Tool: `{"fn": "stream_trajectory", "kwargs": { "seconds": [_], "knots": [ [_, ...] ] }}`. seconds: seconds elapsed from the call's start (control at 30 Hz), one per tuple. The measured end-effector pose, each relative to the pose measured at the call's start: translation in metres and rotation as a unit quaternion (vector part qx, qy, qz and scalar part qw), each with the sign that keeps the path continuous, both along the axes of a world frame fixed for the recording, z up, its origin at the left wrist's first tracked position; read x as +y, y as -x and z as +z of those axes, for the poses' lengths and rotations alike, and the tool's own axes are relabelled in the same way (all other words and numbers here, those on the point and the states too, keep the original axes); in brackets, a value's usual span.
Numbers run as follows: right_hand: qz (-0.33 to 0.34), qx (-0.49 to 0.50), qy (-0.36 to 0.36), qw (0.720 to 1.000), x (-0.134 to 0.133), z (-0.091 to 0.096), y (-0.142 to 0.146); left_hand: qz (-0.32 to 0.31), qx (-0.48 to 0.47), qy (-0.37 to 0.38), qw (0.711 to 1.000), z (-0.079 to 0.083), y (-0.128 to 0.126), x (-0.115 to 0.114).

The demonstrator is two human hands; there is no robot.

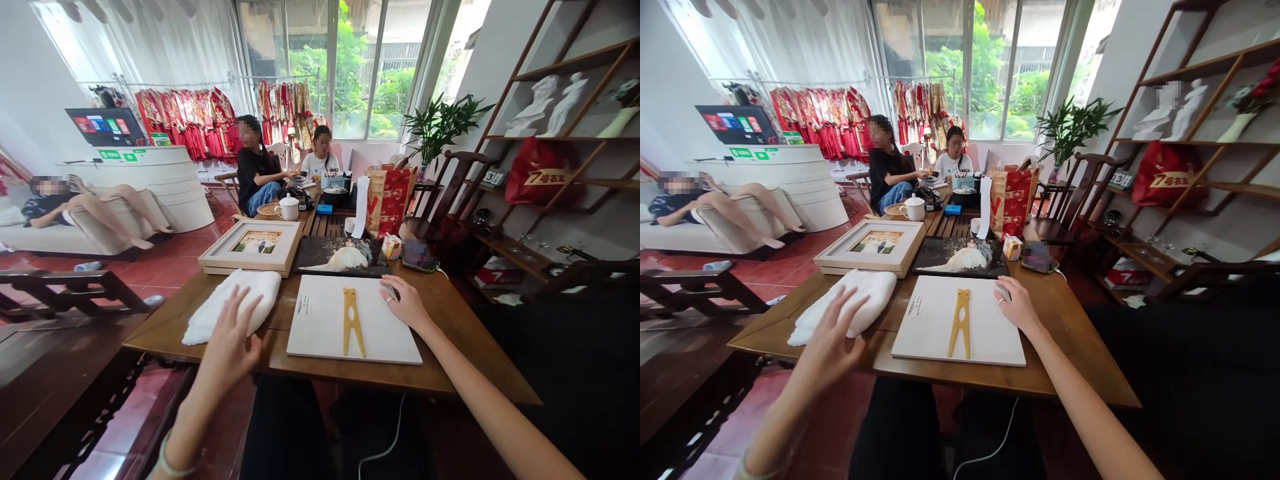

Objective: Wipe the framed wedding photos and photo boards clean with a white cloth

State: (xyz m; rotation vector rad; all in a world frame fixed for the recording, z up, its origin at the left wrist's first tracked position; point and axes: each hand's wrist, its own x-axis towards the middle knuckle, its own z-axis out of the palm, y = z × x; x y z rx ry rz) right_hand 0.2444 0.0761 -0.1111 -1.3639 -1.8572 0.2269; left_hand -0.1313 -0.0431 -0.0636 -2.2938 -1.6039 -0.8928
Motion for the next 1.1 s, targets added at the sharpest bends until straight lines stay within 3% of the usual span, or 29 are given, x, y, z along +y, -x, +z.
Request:
{"fn": "stream_trajectory", "kwargs": {
  "seconds": [0.1,0.17,0.23,0.33,0.4,0.47,0.63,0.8,0.93,1.1],
  "knots": [
    [0.013,-0.003,-0.054,0.998,-0.007,0.011,0.009,0.028,0.041,0.027,0.998,-0.004,0.037,0.01],
    [0.048,-0.011,-0.105,0.993,-0.019,0.026,0.028,0.023,0.054,0.024,0.998,-0.006,0.045,0.012],
    [0.135,-0.018,-0.13,0.982,-0.037,0.044,0.057,0.006,0.055,0.002,0.998,0.0,0.036,0.01],
    [0.287,-0.042,-0.132,0.948,-0.063,0.072,0.106,-0.062,0.048,-0.011,0.997,0.022,0.004,0.002],
    [0.334,-0.047,-0.112,0.935,-0.071,0.088,0.129,-0.108,0.033,-0.007,0.994,0.038,-0.015,-0.002],
    [0.361,-0.023,-0.078,0.929,-0.07,0.1,0.139,-0.11,-0.022,0.003,0.994,0.052,-0.025,-0.002],
    [0.365,0.113,0.007,0.924,-0.047,0.115,0.134,-0.095,-0.097,0.101,0.986,0.078,-0.019,0.005],
    [0.288,0.205,0.041,0.935,-0.04,0.123,0.132,-0.057,-0.135,0.059,0.987,0.099,-0.019,0.016],
    [0.329,0.158,0.121,0.923,-0.039,0.125,0.118,-0.042,-0.233,0.059,0.97,0.101,-0.022,0.022],
    [0.371,0.162,0.207,0.891,-0.032,0.114,0.106,-0.141,-0.284,0.229,0.92,0.093,-0.02,0.028]
  ]
}}
